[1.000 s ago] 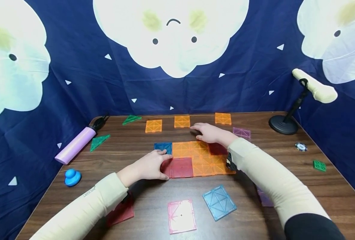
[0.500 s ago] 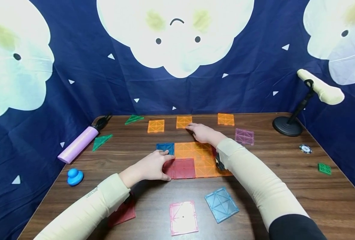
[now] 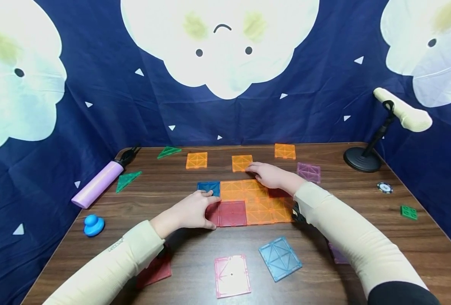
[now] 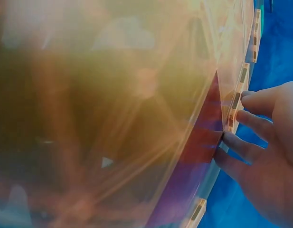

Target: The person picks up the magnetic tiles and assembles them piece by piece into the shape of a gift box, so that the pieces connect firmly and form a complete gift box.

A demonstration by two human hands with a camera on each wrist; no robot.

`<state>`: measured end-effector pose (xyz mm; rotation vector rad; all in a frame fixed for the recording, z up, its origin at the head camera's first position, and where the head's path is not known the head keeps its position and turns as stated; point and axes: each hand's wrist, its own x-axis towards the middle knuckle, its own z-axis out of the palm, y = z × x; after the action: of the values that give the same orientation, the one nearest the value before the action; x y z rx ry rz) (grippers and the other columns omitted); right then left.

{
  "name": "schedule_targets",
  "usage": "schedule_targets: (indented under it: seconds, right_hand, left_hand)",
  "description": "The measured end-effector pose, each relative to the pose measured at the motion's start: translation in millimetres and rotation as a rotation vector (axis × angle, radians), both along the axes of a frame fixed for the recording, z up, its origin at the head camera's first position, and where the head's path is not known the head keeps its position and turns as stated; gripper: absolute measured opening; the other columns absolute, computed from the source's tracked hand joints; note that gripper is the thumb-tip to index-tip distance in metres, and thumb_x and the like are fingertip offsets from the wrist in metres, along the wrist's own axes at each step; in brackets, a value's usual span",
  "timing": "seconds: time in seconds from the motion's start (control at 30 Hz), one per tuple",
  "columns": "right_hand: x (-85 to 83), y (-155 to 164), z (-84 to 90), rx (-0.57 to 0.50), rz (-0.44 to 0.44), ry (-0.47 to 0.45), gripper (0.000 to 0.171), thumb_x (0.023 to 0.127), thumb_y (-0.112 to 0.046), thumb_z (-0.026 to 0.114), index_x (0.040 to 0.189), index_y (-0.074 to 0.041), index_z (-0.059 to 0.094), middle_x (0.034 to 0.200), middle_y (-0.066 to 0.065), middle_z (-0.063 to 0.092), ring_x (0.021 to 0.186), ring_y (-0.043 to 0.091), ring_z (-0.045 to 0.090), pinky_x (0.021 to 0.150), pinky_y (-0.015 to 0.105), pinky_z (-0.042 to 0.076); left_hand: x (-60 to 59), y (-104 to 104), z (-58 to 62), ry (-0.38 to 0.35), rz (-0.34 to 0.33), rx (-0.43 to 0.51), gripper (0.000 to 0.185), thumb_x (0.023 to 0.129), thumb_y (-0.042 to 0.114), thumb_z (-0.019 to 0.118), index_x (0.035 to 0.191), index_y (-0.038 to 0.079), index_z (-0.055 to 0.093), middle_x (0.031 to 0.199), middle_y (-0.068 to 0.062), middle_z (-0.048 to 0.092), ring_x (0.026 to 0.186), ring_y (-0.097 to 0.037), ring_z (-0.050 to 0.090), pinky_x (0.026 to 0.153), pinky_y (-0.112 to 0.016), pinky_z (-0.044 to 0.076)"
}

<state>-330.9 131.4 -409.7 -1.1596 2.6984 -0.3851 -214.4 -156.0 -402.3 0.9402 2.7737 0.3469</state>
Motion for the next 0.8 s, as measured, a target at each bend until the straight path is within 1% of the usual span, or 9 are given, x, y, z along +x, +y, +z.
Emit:
schedule_targets:
  seconds: [0.13,0.3,0.43,0.57,0.8]
  right_hand:
    - [9.9,11,0.1,-0.029,0.007,-0.016,0.042,0.101,0.004,0.052,0.143,0.002,0.055,0.147,0.023,0.048,0.139,0.04,0.044,0.115,0.051,0.032]
    - [17.3,20,-0.9,-0.044,0.004,-0.023,0.04,0.101,0.003,0.054,0.141,0.0,0.057,0.145,0.021,0.051,0.137,0.038,0.046,0.115,0.05,0.033]
    - [21.0,26,0.1,-0.069,0.009,-0.01,0.038,0.1,0.004,0.055,0.138,0.0,0.059,0.139,0.019,0.055,0.132,0.037,0.051,0.113,0.05,0.037]
    - [23.5,29,1.8,-0.079,0.009,-0.005,0.036,0.1,0.004,0.057,0.135,0.0,0.061,0.137,0.019,0.056,0.129,0.037,0.053,0.112,0.051,0.038]
    - [26.3,31,1.9,-0.092,0.002,-0.013,0.032,0.098,0.008,0.058,0.128,-0.001,0.062,0.132,0.018,0.058,0.124,0.036,0.056,0.11,0.05,0.04]
  left_hand:
    - [0.6,1,1.2,0.001,-0.001,0.001,0.078,0.077,0.039,0.088,0.14,0.002,0.06,0.142,-0.028,0.054,0.135,-0.046,0.047,0.109,-0.057,0.04]
    - [1.7,2,2.9,0.002,0.001,-0.001,0.078,0.077,0.039,0.088,0.14,0.002,0.061,0.141,-0.029,0.055,0.134,-0.047,0.048,0.108,-0.057,0.04]
    - [1.9,2,3.5,0.005,-0.001,-0.002,0.078,0.077,0.039,0.088,0.14,0.002,0.061,0.141,-0.029,0.055,0.134,-0.047,0.048,0.108,-0.057,0.04]
    - [2.0,2,4.5,0.005,-0.002,-0.001,0.078,0.077,0.039,0.088,0.139,0.002,0.061,0.141,-0.029,0.055,0.134,-0.046,0.048,0.109,-0.057,0.04]
    - [0.7,1,1.6,0.009,-0.004,-0.007,0.078,0.077,0.04,0.088,0.14,0.002,0.061,0.141,-0.028,0.055,0.135,-0.045,0.048,0.11,-0.056,0.039]
